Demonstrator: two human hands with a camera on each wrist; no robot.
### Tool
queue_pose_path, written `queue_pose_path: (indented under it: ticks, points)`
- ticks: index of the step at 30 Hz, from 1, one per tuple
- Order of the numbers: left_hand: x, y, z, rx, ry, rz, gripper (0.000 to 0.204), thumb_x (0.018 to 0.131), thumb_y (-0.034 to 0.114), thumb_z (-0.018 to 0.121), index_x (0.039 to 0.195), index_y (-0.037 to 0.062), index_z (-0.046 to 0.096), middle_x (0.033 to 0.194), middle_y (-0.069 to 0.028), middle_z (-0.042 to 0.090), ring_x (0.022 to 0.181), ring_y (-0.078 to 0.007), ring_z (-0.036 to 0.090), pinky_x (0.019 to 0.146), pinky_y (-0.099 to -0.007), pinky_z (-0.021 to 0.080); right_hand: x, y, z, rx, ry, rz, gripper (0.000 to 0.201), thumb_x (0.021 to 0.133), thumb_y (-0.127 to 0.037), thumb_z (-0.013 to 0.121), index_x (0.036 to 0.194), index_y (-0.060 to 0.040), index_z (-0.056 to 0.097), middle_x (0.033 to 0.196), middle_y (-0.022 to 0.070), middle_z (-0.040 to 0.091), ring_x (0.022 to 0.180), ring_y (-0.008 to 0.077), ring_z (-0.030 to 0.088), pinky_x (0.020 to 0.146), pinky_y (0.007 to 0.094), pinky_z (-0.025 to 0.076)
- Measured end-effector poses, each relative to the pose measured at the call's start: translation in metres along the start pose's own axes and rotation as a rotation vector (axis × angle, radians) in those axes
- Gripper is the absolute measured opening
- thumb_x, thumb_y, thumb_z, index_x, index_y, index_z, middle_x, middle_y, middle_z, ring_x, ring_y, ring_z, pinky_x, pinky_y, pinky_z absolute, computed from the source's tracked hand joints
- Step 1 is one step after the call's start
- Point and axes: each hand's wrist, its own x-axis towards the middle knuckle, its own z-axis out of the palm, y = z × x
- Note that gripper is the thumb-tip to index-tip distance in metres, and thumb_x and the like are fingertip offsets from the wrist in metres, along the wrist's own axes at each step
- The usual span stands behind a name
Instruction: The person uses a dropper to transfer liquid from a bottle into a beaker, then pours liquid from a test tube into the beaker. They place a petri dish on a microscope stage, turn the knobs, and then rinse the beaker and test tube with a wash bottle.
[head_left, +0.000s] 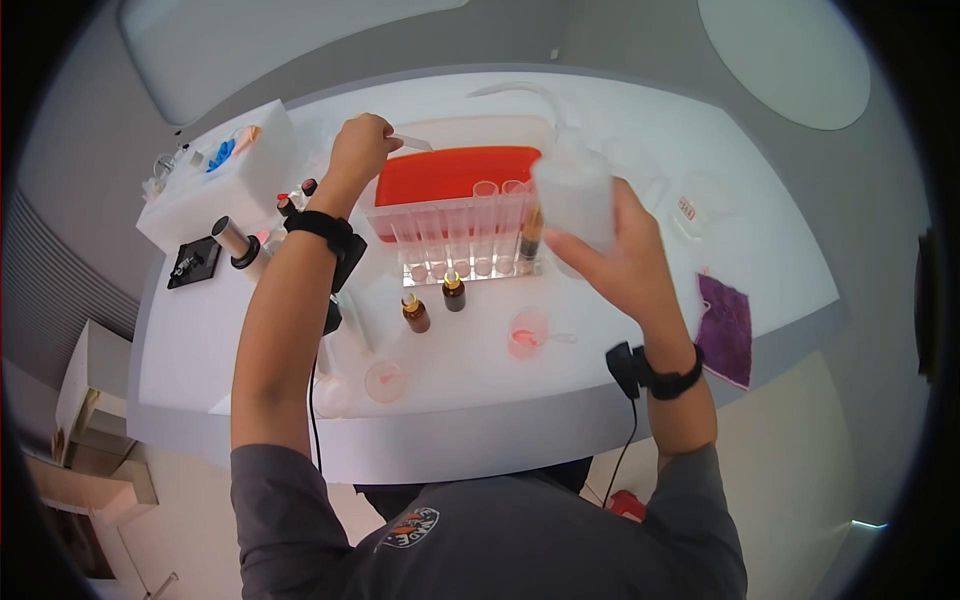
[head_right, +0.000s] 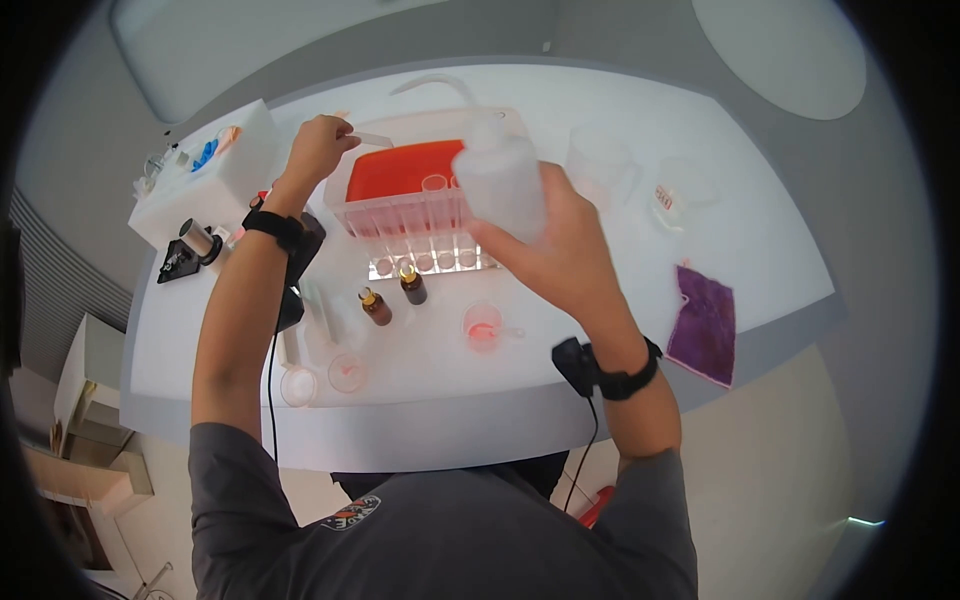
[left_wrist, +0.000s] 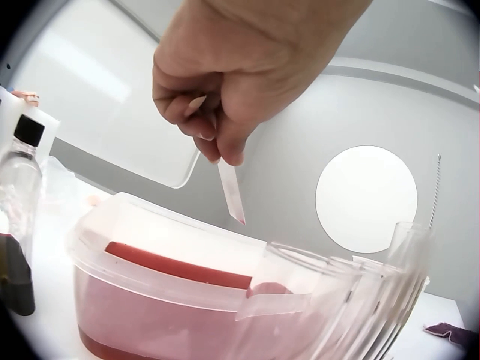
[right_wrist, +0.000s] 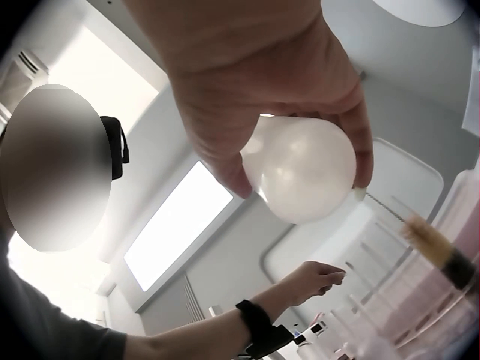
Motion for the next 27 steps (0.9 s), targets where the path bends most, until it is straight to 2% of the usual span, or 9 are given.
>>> queue_pose_path:
  ticks: [4, 7, 10, 16, 19, 27]
  points:
    - [-0.006, 0.008, -0.014, 0.008, 0.048, -0.027, 0.028, 0.082, 0.019, 0.075, 0.101, -0.0027, 0.073, 0.094, -0.0229, 0.071, 0.089, -0.0377, 0.069, 0.081, -0.041, 0.054, 0.036, -0.008, 0.033, -0.196, -0.063, 0.06, 0.064, 0.078, -0.037, 0.076, 0.12, 0.0064, 0.055, 0.105, 0.0246, 0.068, 0.094, 0.035, 0.069, 0.083, 0.0398, 0.054]
    - [-0.007, 0.01, -0.023, 0.021, 0.083, -0.008, 0.029, 0.082, 0.018, 0.074, 0.102, -0.0031, 0.073, 0.094, -0.023, 0.072, 0.089, -0.0375, 0.069, 0.081, -0.0401, 0.054, 0.053, -0.009, 0.05, -0.273, -0.109, 0.148, 0.063, 0.077, -0.041, 0.075, 0.111, 0.0087, 0.055, 0.098, 0.0258, 0.068, 0.091, 0.0359, 0.069, 0.079, 0.0423, 0.054]
    - [-0.008, 0.012, -0.029, 0.022, 0.111, 0.002, 0.027, 0.083, 0.019, 0.075, 0.1, -0.0026, 0.073, 0.094, -0.0227, 0.071, 0.088, -0.0387, 0.069, 0.079, -0.0426, 0.055, 0.062, -0.011, 0.059, -0.317, -0.089, 0.12, 0.061, 0.077, -0.041, 0.074, 0.106, 0.0096, 0.056, 0.094, 0.0267, 0.068, 0.089, 0.0369, 0.07, 0.077, 0.0427, 0.055]
    - [-0.008, 0.016, -0.033, -0.02, 0.114, -0.047, 0.026, 0.084, 0.02, 0.075, 0.098, -0.0022, 0.073, 0.092, -0.0232, 0.071, 0.088, -0.0397, 0.069, 0.079, -0.0439, 0.055, 0.071, -0.017, 0.071, -0.428, -0.033, 0.057, 0.059, 0.079, -0.04, 0.073, 0.108, 0.0092, 0.057, 0.09, 0.0253, 0.069, 0.084, 0.0375, 0.071, 0.075, 0.044, 0.055]
    - [-0.008, 0.016, -0.034, -0.023, 0.116, -0.055, 0.026, 0.083, 0.019, 0.075, 0.098, -0.0022, 0.073, 0.092, -0.0233, 0.071, 0.088, -0.0396, 0.069, 0.079, -0.0438, 0.055, 0.075, -0.017, 0.076, -0.479, -0.047, 0.064, 0.062, 0.08, -0.042, 0.071, 0.114, 0.007, 0.056, 0.093, 0.0244, 0.07, 0.083, 0.0348, 0.071, 0.075, 0.0417, 0.055]
    - [-0.012, 0.021, -0.038, -0.018, 0.135, -0.048, 0.026, 0.083, 0.019, 0.076, 0.097, -0.0022, 0.073, 0.091, -0.0232, 0.071, 0.087, -0.0395, 0.069, 0.079, -0.0439, 0.055, 0.084, -0.012, 0.082, -0.537, -0.077, 0.08, 0.056, 0.081, -0.04, 0.069, 0.11, 0.0073, 0.059, 0.089, 0.0255, 0.07, 0.078, 0.0365, 0.071, 0.072, 0.0425, 0.056]
